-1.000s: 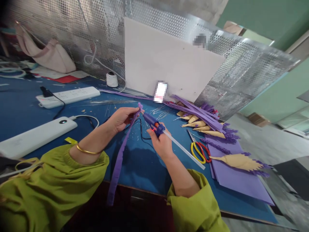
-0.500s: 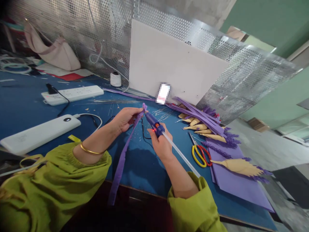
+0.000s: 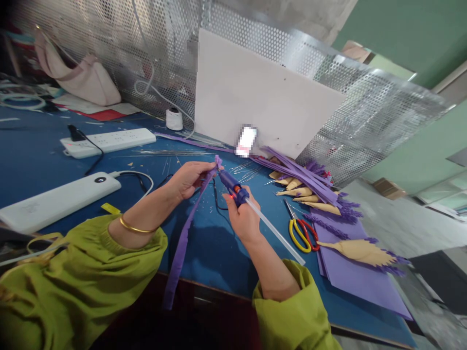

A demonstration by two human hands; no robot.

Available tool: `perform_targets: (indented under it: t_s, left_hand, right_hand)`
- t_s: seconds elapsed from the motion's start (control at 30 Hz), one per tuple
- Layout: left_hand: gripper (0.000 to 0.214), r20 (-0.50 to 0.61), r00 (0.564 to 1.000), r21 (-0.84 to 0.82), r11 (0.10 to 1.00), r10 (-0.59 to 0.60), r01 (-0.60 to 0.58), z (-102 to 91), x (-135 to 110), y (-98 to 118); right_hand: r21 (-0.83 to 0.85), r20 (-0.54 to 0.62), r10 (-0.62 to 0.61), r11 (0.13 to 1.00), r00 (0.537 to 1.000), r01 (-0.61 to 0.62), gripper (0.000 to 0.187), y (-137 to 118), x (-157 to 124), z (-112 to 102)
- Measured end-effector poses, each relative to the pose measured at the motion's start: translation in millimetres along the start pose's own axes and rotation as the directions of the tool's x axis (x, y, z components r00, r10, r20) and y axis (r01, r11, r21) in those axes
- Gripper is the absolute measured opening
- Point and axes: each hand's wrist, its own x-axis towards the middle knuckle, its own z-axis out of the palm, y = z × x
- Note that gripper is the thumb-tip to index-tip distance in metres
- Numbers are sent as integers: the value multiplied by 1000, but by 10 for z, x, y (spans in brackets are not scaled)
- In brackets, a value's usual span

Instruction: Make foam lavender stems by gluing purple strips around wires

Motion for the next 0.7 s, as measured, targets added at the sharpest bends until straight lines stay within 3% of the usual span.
perform_targets:
  t_s: [0.7]
  left_hand:
    - [20,25,999,34,999,35,-36,-13,0,-9]
  right_hand:
    - [-23,39,5,1000,999,-4,47,-21,-36,-32]
